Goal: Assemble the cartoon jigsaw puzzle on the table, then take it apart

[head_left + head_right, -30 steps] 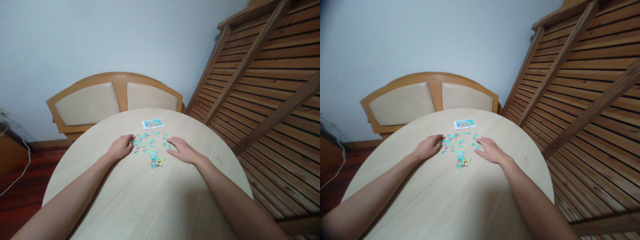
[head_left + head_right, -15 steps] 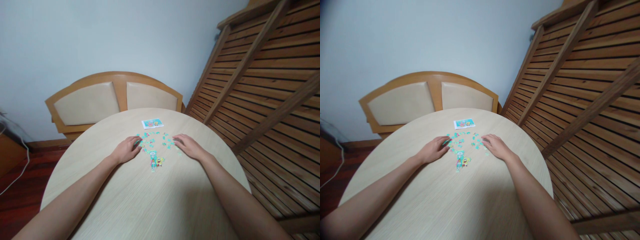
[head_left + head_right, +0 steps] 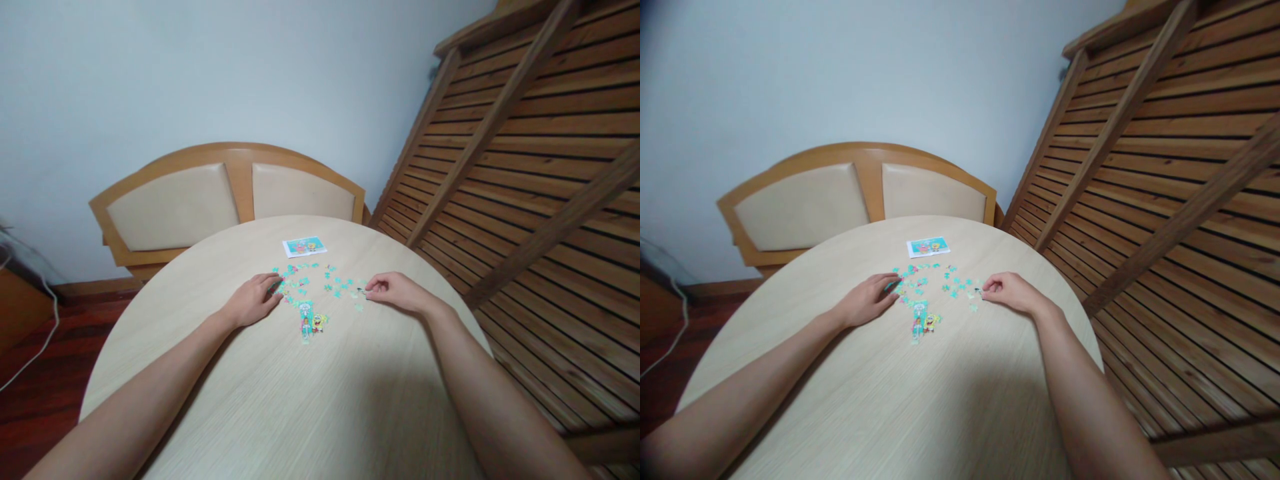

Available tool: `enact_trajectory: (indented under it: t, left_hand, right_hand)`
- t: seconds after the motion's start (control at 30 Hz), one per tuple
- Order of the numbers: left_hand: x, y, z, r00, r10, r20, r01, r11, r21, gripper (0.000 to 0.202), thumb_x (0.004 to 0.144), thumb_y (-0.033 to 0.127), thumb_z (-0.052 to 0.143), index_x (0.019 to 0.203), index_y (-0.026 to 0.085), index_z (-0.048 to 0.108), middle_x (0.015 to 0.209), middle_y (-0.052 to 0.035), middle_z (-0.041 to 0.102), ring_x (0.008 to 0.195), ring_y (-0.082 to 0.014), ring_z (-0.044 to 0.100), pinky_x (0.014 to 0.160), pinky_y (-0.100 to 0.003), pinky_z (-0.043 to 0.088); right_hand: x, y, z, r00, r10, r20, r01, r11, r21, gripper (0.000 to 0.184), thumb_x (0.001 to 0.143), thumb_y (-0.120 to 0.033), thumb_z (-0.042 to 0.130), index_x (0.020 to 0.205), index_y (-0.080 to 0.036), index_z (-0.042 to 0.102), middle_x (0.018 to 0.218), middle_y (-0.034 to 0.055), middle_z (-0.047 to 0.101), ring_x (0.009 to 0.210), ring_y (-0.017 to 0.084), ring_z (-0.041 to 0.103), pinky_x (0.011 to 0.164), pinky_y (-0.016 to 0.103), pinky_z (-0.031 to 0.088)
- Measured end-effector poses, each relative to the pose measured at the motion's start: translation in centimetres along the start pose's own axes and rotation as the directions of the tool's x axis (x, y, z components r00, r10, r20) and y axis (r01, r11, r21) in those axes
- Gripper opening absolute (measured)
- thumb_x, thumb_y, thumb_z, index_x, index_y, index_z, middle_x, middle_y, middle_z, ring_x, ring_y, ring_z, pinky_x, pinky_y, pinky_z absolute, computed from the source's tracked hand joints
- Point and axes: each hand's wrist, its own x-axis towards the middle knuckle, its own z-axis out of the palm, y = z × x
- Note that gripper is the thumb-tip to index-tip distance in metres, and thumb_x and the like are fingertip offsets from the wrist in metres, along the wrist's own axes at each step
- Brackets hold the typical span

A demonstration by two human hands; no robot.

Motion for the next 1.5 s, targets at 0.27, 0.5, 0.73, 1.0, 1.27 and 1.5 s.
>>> enact_trajectory:
  t: [0.27, 0.5, 0.73, 1.0, 1.27, 1.5]
  left_hand:
    - [-0.1, -0.1, 0.1, 1.000, 0.012, -0.005, -0.012, 1.000, 0.009, 0.048, 0.100, 0.048, 0.043, 0.132, 0.015, 0.058, 0.138, -0.0143, 0.060, 0.128, -0.0283, 0.057, 0.112, -0.046, 0.045]
    - [-0.1, -0.2, 0.1, 1.000, 0.012, 0.003, -0.012, 1.000, -0.005, 0.049, 0.100, 0.049, 0.043, 0.132, 0.014, 0.058, 0.139, -0.0150, 0.060, 0.129, -0.0284, 0.056, 0.112, -0.046, 0.044]
    - [0.0, -0.3, 0.2, 1.000, 0.013, -0.001, -0.013, 1.000, -0.014, 0.048, 0.101, 0.048, 0.040, 0.131, 0.015, 0.059, 0.139, -0.0143, 0.060, 0.129, -0.0284, 0.056, 0.113, -0.047, 0.044]
    - [0.0, -0.3, 0.1, 1.000, 0.007, 0.007, -0.007, 1.000, -0.016, 0.049, 0.102, 0.049, 0.039, 0.131, 0.015, 0.058, 0.139, -0.0141, 0.060, 0.129, -0.0277, 0.056, 0.113, -0.046, 0.044]
    - [0.0, -0.2, 0.1, 1.000, 0.008, -0.002, -0.008, 1.000, -0.021, 0.047, 0.102, 0.049, 0.040, 0.130, 0.016, 0.059, 0.138, -0.0142, 0.060, 0.129, -0.0285, 0.056, 0.112, -0.048, 0.044]
    - [0.1, -0.2, 0.1, 1.000, 0.010, -0.008, -0.010, 0.999, -0.031, 0.048, 0.101, 0.051, 0.040, 0.131, 0.017, 0.059, 0.138, -0.0134, 0.061, 0.129, -0.0286, 0.056, 0.112, -0.047, 0.044]
  right_hand:
    - [0.2, 0.3, 0.5, 1.000, 0.013, 0.012, -0.013, 1.000, -0.016, 0.040, 0.075, -0.041, 0.075, 0.103, -0.013, 0.075, 0.084, 0.0056, 0.067, 0.075, 0.018, 0.059, 0.067, 0.028, 0.044]
    - [0.2, -0.4, 0.5, 1.000, 0.018, 0.010, -0.017, 0.996, -0.090, 0.029, 0.075, -0.038, 0.072, 0.092, -0.015, 0.076, 0.078, 0.0037, 0.066, 0.071, 0.017, 0.057, 0.065, 0.028, 0.042]
    - [-0.1, -1.5, 0.9, 0.998, 0.047, 0.033, -0.047, 0.999, -0.005, 0.027, 0.070, -0.035, 0.074, 0.086, -0.015, 0.067, 0.068, -0.0012, 0.059, 0.062, 0.014, 0.052, 0.058, 0.026, 0.037]
    - [-0.2, -4.1, 2.2, 0.988, -0.076, 0.134, 0.048, 0.978, 0.202, 0.028, 0.075, -0.036, 0.074, 0.092, -0.015, 0.065, 0.076, 0.0013, 0.065, 0.069, 0.014, 0.058, 0.065, 0.026, 0.044]
    - [-0.6, -7.7, 4.8, 0.929, -0.188, 0.320, 0.132, 0.973, 0.189, 0.026, 0.081, -0.029, 0.068, 0.101, -0.014, 0.076, 0.084, 0.0055, 0.074, 0.076, 0.016, 0.065, 0.069, 0.027, 0.048]
    - [-0.8, -9.3, 6.4, 0.914, -0.216, 0.344, 0.166, 0.971, 0.171, 0.024, 0.081, -0.034, 0.072, 0.095, -0.016, 0.077, 0.081, 0.0038, 0.074, 0.074, 0.016, 0.065, 0.064, 0.023, 0.046]
